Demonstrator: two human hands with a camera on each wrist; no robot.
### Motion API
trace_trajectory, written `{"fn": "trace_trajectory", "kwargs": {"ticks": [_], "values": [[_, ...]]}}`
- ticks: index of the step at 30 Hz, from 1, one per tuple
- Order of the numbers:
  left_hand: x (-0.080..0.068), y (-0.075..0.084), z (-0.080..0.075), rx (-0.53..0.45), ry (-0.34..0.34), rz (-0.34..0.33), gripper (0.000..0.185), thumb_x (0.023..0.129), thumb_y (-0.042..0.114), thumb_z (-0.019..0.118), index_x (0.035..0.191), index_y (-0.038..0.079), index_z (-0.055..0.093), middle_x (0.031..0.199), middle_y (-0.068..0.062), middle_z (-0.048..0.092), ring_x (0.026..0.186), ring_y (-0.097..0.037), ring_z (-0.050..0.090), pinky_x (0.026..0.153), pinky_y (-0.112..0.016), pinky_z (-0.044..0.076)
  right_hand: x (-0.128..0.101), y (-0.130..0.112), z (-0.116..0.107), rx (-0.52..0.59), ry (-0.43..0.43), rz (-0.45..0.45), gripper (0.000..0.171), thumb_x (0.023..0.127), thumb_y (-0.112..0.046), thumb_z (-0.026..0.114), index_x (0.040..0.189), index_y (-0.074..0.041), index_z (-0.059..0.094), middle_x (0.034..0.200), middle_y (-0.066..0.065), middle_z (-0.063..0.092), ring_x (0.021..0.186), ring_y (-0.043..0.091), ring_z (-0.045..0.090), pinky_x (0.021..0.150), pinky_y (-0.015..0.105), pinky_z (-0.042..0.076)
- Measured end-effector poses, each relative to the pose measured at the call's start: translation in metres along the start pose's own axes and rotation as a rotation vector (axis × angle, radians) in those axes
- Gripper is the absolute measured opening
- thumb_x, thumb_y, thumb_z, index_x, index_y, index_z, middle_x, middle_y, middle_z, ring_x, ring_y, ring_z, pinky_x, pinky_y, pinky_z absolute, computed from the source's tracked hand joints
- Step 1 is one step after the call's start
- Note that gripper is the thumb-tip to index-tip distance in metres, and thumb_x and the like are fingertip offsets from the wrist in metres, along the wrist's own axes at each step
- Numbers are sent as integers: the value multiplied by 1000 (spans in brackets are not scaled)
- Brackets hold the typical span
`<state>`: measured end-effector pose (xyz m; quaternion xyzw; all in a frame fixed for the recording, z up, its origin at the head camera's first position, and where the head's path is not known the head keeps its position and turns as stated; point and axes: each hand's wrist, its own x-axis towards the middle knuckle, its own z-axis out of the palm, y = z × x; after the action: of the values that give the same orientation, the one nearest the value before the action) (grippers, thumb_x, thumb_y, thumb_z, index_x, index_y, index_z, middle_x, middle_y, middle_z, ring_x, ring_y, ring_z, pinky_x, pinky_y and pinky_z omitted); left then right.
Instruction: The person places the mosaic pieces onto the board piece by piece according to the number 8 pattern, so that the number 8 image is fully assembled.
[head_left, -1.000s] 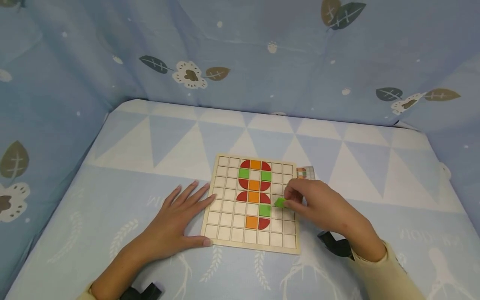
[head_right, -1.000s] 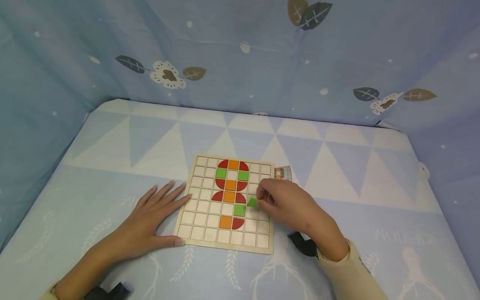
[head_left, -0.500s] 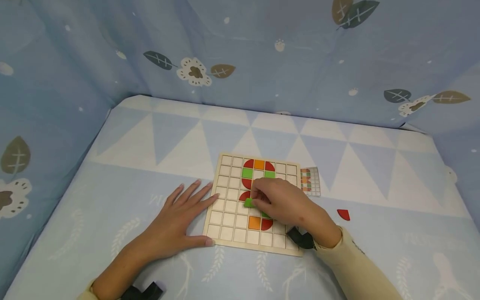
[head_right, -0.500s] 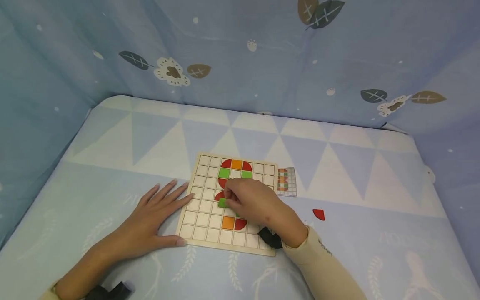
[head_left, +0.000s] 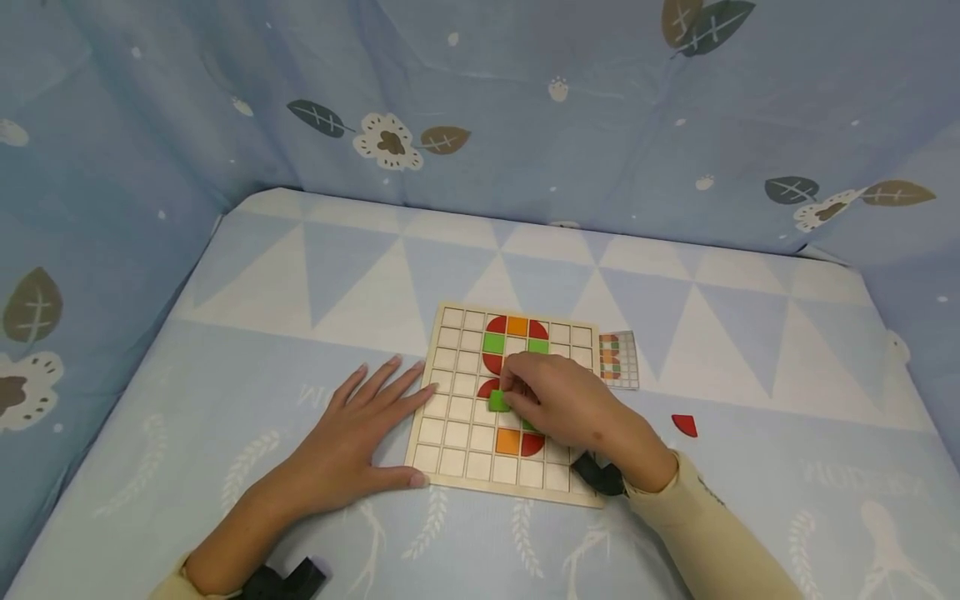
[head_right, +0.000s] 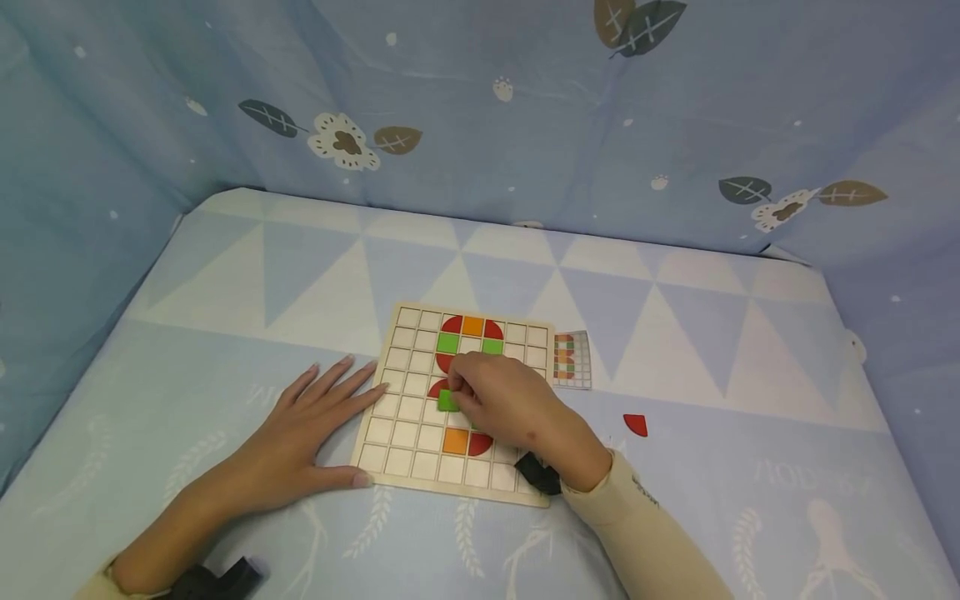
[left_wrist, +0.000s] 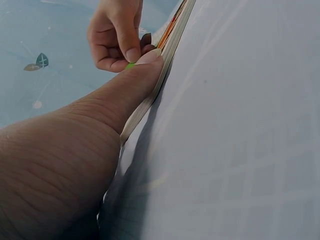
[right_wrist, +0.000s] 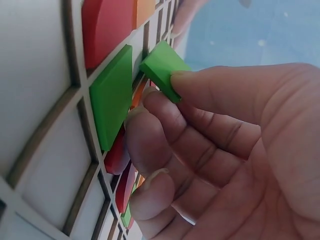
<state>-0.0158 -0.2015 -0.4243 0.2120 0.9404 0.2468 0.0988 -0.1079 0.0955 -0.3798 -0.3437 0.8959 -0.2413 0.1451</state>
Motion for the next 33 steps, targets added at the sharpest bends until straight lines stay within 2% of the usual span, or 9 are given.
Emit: {"fn": "trace_trajectory", "kwargs": {"ticks": [13,24,33], "values": [[2,0,0,8,-1,-3,105,81,72,76,166,34,29,174,10,12,161,-21,-2,126,-50,-3,-2,-2,0,-27,-38,-15,10,99,-17,71,93,-19,63,79,-12,54,71,7,51,66,28,47],[1,-3,2,21,1,6,105,81,75,73,167,35,27,174,11,11,161,-21,-2,126,-49,-3,-4,1,-4,9,-57,-20,10,97,-11,68,93,-19,63,79,-12,55,72,7,52,68,28,48],[1,-1,0,21,-4,-1,106,81,72,76,167,34,28,174,10,12,161,-21,-2,126,-49,-3,-5,2,-6,15,-83,-15,10,94,-9,69,92,-17,64,77,-11,54,72,8,51,67,28,48]]}}
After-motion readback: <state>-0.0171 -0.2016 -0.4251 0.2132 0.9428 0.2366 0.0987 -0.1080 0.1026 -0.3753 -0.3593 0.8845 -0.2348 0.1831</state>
